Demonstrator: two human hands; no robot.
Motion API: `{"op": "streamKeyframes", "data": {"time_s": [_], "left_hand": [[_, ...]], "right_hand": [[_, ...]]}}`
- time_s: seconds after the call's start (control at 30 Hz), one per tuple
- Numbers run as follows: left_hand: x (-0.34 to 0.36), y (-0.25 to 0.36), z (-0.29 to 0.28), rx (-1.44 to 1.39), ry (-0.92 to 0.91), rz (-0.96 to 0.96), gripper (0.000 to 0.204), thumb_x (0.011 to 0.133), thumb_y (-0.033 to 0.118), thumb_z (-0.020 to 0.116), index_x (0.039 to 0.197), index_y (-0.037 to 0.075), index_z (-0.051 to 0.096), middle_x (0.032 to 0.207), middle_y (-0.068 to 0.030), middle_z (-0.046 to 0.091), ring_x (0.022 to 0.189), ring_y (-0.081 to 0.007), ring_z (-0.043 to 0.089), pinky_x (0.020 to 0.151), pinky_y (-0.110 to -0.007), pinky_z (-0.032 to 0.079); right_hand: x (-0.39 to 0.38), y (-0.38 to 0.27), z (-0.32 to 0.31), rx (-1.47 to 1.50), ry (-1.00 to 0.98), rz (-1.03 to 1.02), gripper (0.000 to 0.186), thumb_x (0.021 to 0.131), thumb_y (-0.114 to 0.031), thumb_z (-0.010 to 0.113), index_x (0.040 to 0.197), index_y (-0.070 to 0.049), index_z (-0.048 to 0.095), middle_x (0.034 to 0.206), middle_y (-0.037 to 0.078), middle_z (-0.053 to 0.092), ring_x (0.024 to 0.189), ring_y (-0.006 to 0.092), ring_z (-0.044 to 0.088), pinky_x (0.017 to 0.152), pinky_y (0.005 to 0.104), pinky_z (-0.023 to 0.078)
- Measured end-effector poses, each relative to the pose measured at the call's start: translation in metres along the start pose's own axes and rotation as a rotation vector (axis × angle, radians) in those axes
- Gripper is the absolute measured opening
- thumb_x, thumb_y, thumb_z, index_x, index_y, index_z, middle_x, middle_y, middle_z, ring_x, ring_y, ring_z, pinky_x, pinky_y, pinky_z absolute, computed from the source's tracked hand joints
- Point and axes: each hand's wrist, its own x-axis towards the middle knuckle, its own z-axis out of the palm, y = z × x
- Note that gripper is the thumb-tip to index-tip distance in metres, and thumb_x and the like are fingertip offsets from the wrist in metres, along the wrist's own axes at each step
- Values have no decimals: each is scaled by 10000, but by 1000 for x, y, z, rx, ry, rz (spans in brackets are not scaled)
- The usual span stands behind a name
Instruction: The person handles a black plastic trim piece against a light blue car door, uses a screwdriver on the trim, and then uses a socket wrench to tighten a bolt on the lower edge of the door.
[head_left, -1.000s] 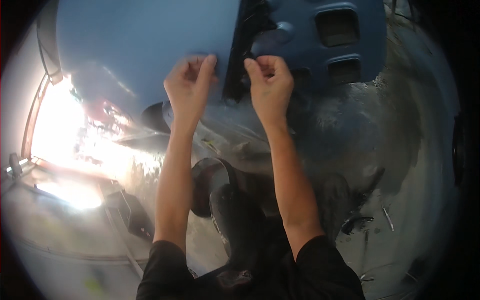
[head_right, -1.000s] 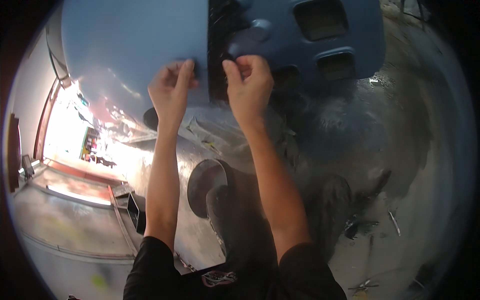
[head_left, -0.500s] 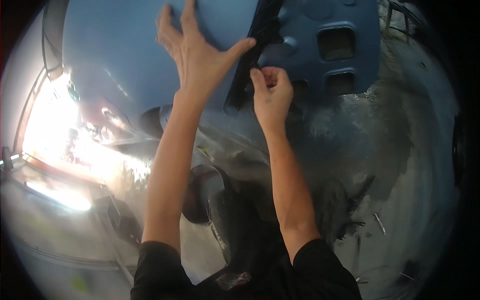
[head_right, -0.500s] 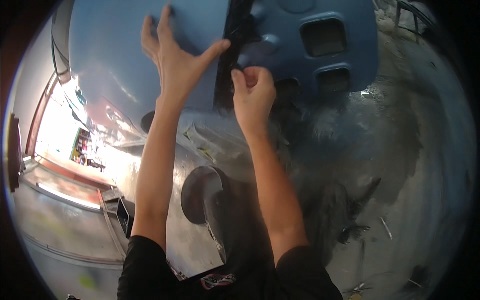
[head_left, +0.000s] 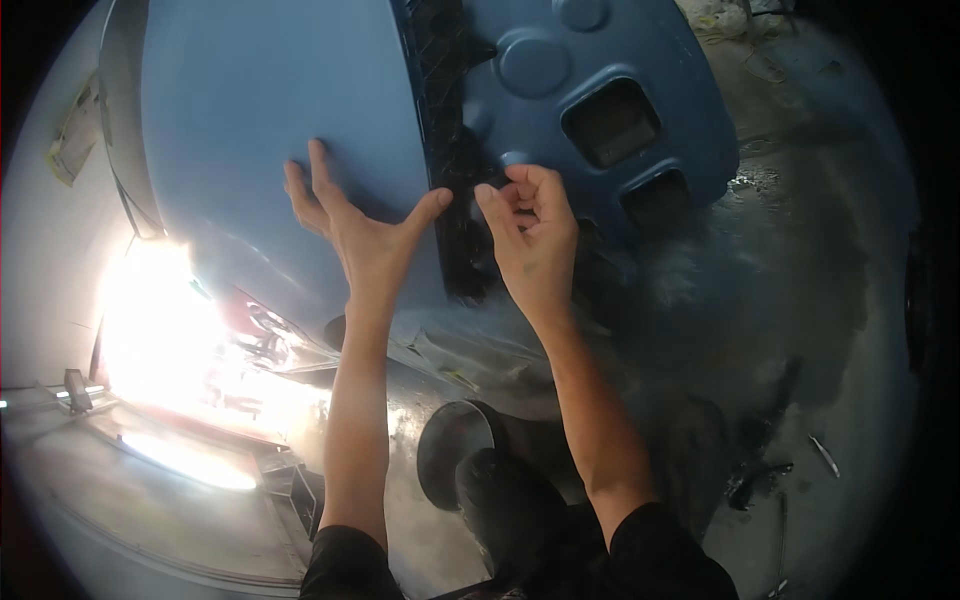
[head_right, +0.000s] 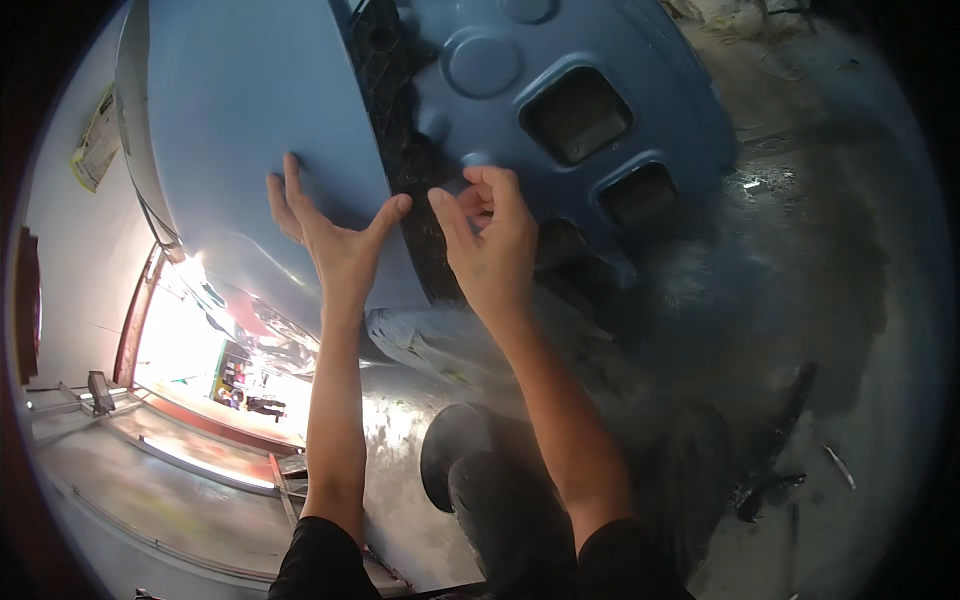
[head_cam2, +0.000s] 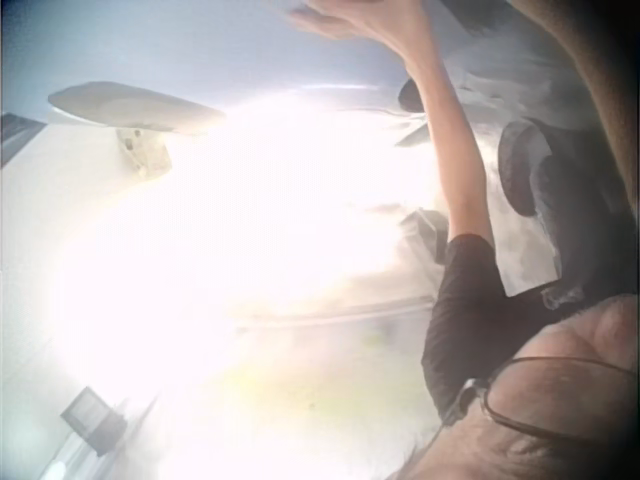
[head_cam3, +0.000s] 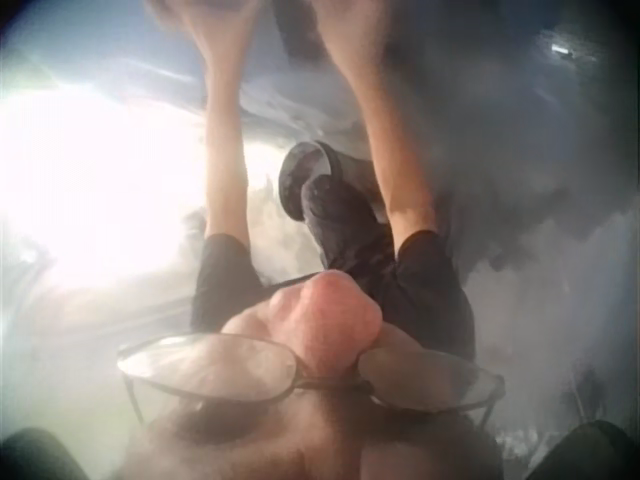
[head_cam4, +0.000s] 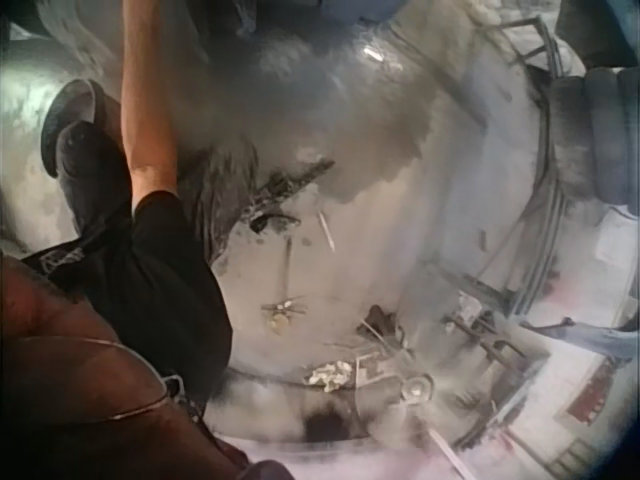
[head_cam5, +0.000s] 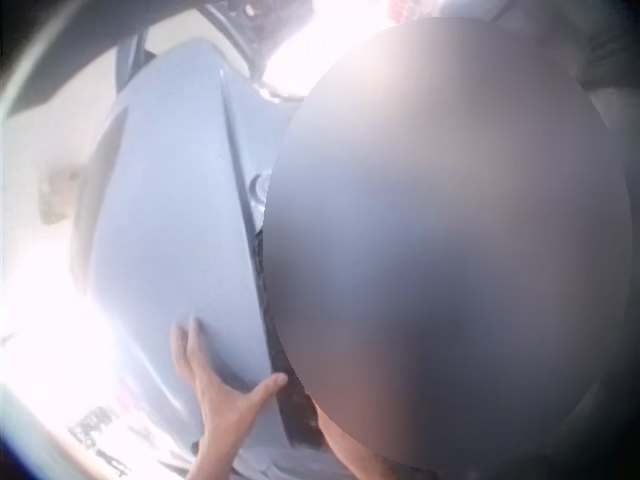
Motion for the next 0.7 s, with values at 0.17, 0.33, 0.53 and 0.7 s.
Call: {"op": "streamKeyframes", "data": {"time_s": [0.17,0.33,0.53,0.7], "left_hand": [[1,-1,1,-23,-37,6,1316,579,435,941,1551,68,134,1552,-286,-35,1455,-440,58,1157,-531,228],[2,-12,0,4,-29,113,1333,579,459,934,1561,81,115,1567,-249,-7,1468,-395,77,1169,-510,220],[3,-20,1,29,-34,102,1351,570,531,912,1567,99,107,1571,-239,20,1473,-391,67,1170,-528,204],[4,-12,6,16,-22,57,1367,572,664,847,1568,98,102,1580,-211,57,1474,-371,84,1170,-525,204]], "right_hand": [[19,-6,3,152,-92,12,281,844,-118,767,1059,11,641,820,108,650,628,160,611,567,274,482],[25,-10,-2,115,-200,-41,278,840,-97,746,1089,3,671,815,110,608,621,183,557,569,307,448],[29,-3,0,184,-252,-11,275,847,-84,735,1105,-5,677,765,88,572,605,163,508,558,305,416],[27,-7,4,232,-199,94,260,851,-82,739,1093,-6,677,774,81,580,592,131,504,533,286,404]]}}
